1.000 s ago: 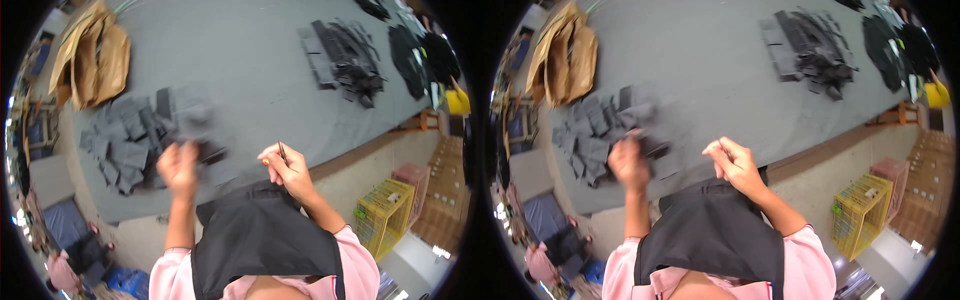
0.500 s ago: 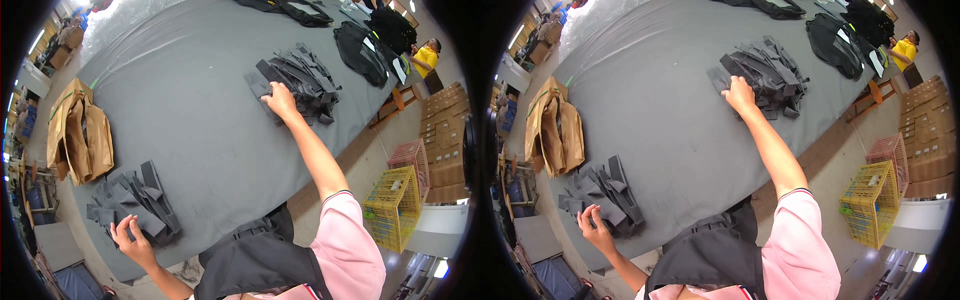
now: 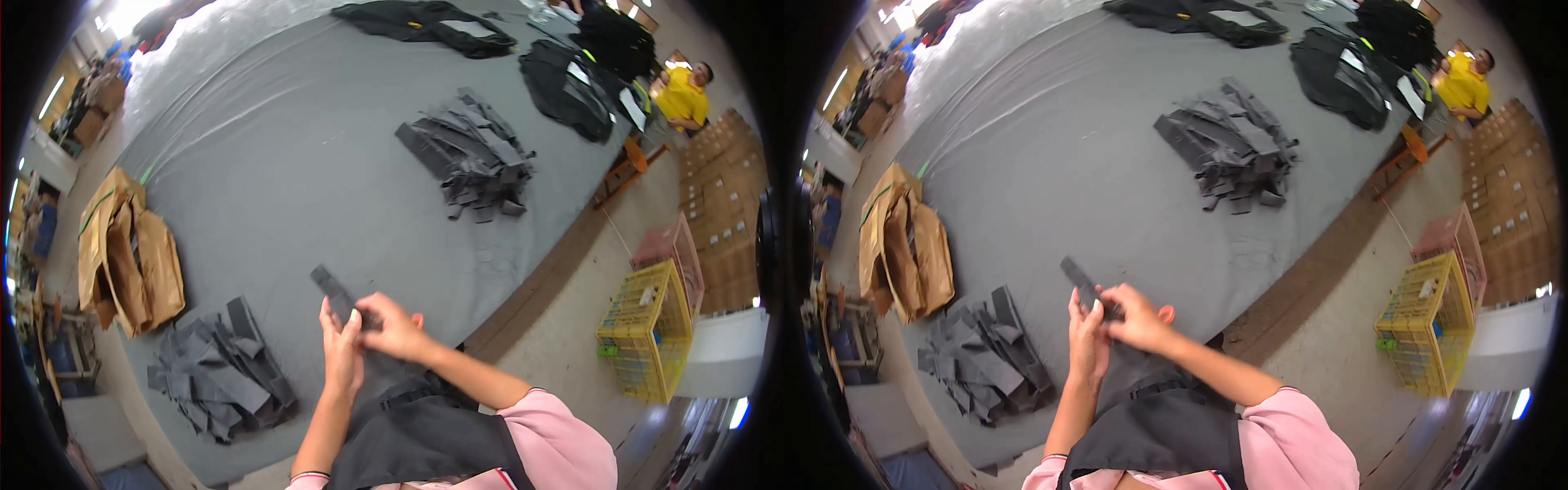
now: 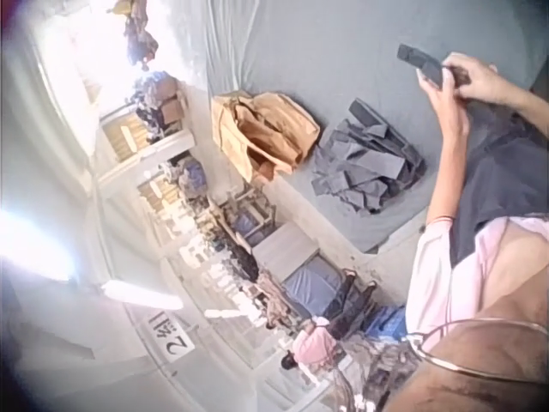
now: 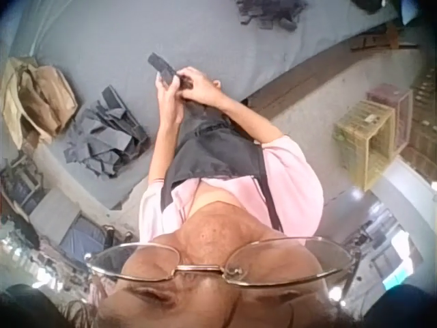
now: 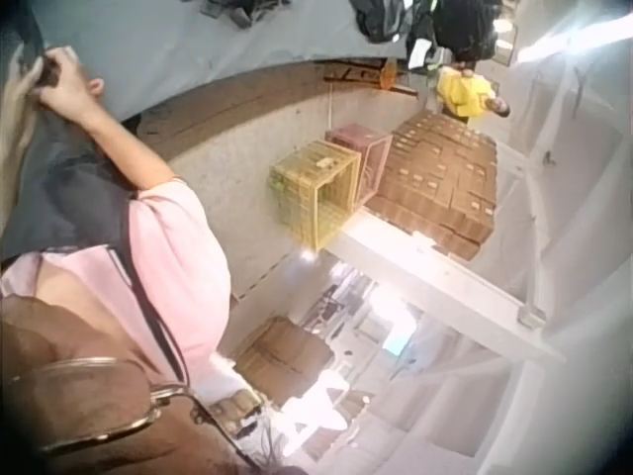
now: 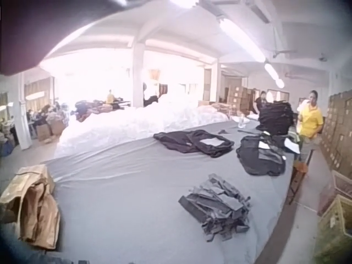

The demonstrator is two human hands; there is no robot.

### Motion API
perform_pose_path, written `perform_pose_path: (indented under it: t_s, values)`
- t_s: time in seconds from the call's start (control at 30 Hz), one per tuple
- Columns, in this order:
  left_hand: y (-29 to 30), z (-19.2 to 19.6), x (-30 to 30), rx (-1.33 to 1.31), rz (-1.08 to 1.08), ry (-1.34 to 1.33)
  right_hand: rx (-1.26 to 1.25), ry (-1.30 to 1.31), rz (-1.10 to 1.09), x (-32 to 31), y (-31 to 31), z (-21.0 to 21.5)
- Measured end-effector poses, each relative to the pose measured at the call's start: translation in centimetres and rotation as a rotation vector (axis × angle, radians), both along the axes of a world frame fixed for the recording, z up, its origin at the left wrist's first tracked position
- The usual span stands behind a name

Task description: Using a small handheld tool to trim or cut along the edges of black fabric strips at a workstation.

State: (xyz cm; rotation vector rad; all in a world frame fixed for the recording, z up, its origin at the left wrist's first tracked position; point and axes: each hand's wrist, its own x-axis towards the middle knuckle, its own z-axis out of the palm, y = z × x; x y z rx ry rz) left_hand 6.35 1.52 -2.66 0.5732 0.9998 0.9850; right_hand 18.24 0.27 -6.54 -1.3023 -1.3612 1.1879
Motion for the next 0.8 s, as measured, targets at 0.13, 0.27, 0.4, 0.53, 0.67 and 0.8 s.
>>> perform_pose_path:
  t_s: [0.13, 0.27, 0.4, 0.53, 0.67, 0.8]
  values:
    - [-1.6, -0.3, -0.4, 0.040, -0.027, -0.013, -0.224, 0.529, 0.030, -0.8, -2.3, 1.3]
    - [-1.9, -0.8, -0.4, -0.035, -0.098, -0.064, -0.379, 0.597, 0.198, 0.7, -1.8, 3.0]
    - [-2.4, -0.2, -1.7, -0.108, -0.096, -0.336, -0.128, 0.220, 0.229, 0.1, -1.5, 3.1]
    - [-3.3, -0.1, -3.4, -0.040, -0.182, -0.229, -0.268, 0.548, 0.262, -1.3, -1.5, 1.8]
    - [-2.8, -0.6, -2.7, -0.118, -0.084, -0.369, -0.318, 0.476, 0.147, -0.6, -2.1, 2.4]
    - [-2.6, -1.5, -3.4, -0.189, -0.095, -0.514, -0.385, 0.629, 0.130, -0.8, -2.2, 2.6]
